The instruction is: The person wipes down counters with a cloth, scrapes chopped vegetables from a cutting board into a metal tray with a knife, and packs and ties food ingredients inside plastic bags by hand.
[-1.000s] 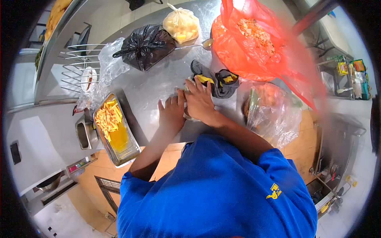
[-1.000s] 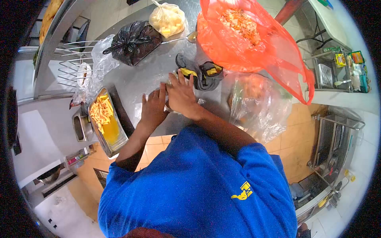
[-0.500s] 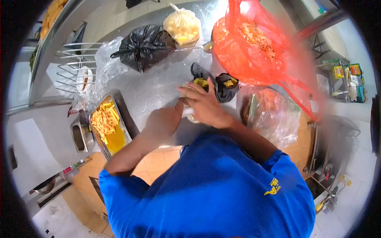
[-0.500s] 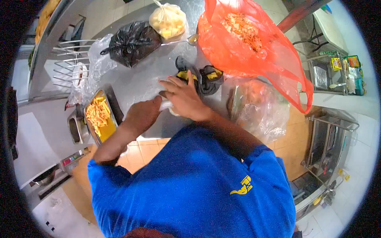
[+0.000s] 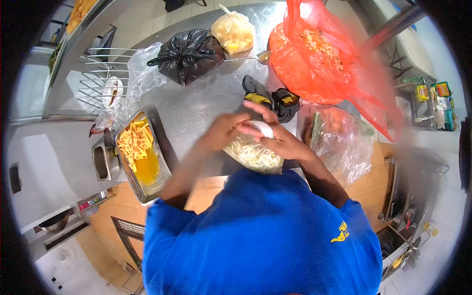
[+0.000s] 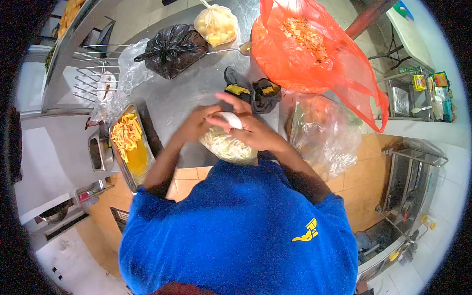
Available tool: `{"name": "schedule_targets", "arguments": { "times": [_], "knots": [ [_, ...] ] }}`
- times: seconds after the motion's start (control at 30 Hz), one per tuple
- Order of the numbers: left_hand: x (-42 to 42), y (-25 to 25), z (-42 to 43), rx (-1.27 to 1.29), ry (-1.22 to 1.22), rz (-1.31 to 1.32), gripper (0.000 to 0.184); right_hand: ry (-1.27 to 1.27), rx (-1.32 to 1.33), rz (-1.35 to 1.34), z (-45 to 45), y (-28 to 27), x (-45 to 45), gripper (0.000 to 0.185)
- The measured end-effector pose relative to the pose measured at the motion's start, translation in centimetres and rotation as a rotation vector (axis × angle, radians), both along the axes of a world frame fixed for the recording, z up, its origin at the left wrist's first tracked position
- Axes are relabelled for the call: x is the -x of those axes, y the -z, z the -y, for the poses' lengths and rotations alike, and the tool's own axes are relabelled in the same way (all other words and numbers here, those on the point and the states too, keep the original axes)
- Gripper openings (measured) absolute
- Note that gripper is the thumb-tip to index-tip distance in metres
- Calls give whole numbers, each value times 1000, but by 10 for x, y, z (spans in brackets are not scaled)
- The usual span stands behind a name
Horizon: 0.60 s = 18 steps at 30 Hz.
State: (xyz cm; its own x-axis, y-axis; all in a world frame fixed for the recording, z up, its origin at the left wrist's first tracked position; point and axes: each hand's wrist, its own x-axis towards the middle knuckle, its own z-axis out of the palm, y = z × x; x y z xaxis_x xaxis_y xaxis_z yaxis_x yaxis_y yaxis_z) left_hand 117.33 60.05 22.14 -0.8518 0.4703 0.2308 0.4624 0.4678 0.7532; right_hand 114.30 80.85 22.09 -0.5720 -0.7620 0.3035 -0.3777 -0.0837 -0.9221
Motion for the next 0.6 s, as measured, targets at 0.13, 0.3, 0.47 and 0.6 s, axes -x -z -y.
{"name": "schedule_targets", "arguments": {
  "times": [0.13, 0.3, 0.47, 0.6],
  "knots": [
    [-38, -17, -13, 108, -299, 349, 25, 329, -493, -458, 5, -29, -20, 41],
    [-56, -38, -4, 80, -330, 493, 36, 127, -836, -590, 18, -47, -22, 54],
    [-69, -32, -8, 214, -550, 390, 39, -473, -926, 389, 33, -58, 15, 78],
    [-76, -37, -31, 511, -719, 333, 31, -364, -629, 1128, 48, -18, -4, 88]
  ]
}}
